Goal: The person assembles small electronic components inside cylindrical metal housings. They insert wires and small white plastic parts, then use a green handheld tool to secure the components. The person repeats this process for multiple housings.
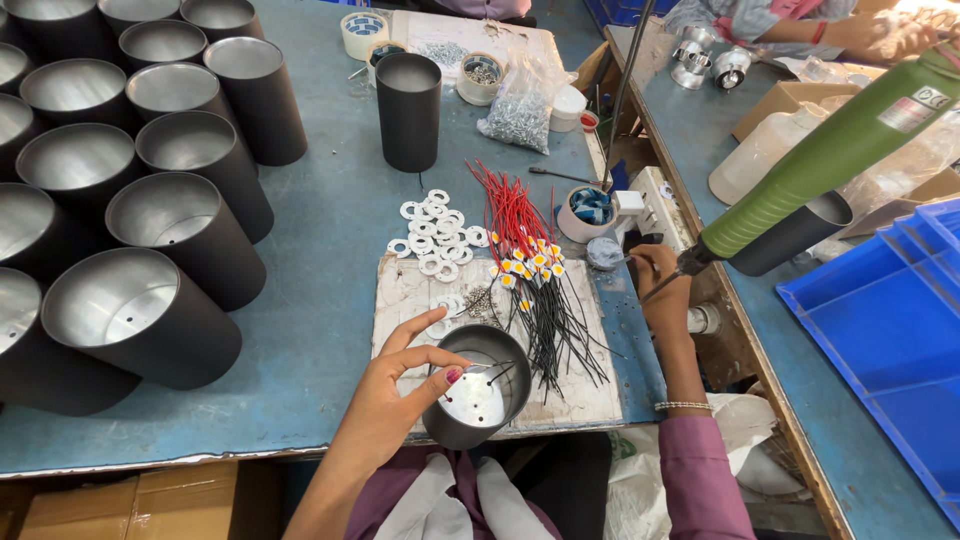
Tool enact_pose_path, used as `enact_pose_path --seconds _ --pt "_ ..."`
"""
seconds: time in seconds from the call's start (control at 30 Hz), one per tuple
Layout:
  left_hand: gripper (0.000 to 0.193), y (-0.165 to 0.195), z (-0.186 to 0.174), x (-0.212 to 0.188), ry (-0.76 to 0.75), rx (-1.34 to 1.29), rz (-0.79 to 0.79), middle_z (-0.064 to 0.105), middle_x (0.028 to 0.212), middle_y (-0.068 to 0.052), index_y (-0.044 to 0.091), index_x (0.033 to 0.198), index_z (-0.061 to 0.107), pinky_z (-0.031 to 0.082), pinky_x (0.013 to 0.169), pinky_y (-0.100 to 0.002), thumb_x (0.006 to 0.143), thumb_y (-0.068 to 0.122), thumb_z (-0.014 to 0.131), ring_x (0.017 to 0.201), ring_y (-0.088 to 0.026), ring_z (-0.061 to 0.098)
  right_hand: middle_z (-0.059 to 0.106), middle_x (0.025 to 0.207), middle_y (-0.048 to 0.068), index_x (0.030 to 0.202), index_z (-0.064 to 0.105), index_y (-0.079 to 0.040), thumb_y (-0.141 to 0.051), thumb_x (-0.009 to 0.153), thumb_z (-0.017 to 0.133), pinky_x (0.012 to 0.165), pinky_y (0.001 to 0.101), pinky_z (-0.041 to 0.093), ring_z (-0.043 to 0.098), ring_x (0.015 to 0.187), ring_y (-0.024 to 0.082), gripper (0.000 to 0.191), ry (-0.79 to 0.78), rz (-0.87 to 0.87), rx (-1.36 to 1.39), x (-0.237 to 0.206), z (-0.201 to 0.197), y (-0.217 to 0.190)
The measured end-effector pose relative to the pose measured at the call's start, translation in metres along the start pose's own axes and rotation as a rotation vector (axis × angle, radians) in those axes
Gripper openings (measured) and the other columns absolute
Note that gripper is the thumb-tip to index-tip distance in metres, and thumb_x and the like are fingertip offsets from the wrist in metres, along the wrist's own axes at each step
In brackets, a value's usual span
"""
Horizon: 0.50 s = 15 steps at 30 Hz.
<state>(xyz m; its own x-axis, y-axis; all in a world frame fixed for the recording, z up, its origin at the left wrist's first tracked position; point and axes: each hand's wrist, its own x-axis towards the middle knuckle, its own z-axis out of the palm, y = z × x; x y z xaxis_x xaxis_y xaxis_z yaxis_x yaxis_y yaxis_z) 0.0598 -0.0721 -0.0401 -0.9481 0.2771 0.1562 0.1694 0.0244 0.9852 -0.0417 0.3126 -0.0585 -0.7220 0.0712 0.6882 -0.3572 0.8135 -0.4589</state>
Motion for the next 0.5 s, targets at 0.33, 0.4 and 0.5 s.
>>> enact_pose_path --seconds 0.33,0.4,0.5 --pt "0.02 0.002 0.002 -0.001 -0.004 -0.003 0.001 0.051 0.154 -0.009 0.01 0.101 0.083 0.032 0.117 -0.043 0.086 0.02 0.073 0.145 -0.027 0.047 0.072 0.098 0.015 0.105 0.072 -0.002 -0.001 0.094 0.068 0.078 0.0367 0.053 0.071 0.089 0.028 0.012 -0.046 0.055 -0.057 0.007 0.005 -0.012" --pt "0.02 0.005 0.003 -0.002 -0.001 0.004 -0.002 0.051 0.154 -0.009 0.01 0.101 0.083 0.032 0.117 -0.043 0.086 0.02 0.073 0.145 -0.027 0.047 0.074 0.096 0.014 0.109 0.074 -0.005 -0.002 0.096 0.066 0.076 0.0362 0.053 0.071 0.085 0.027 0.016 -0.119 0.13 -0.048 0.01 -0.001 -0.011" --pt "0.019 0.007 0.002 -0.002 0.007 0.014 -0.009 0.05 0.154 -0.008 0.011 0.1 0.083 0.033 0.116 -0.042 0.086 0.02 0.073 0.144 -0.026 0.047 0.073 0.108 0.019 0.121 0.077 -0.006 -0.001 0.093 0.068 0.078 0.0378 0.052 0.069 0.094 0.032 0.03 -0.011 0.018 -0.191 0.007 -0.017 -0.003"
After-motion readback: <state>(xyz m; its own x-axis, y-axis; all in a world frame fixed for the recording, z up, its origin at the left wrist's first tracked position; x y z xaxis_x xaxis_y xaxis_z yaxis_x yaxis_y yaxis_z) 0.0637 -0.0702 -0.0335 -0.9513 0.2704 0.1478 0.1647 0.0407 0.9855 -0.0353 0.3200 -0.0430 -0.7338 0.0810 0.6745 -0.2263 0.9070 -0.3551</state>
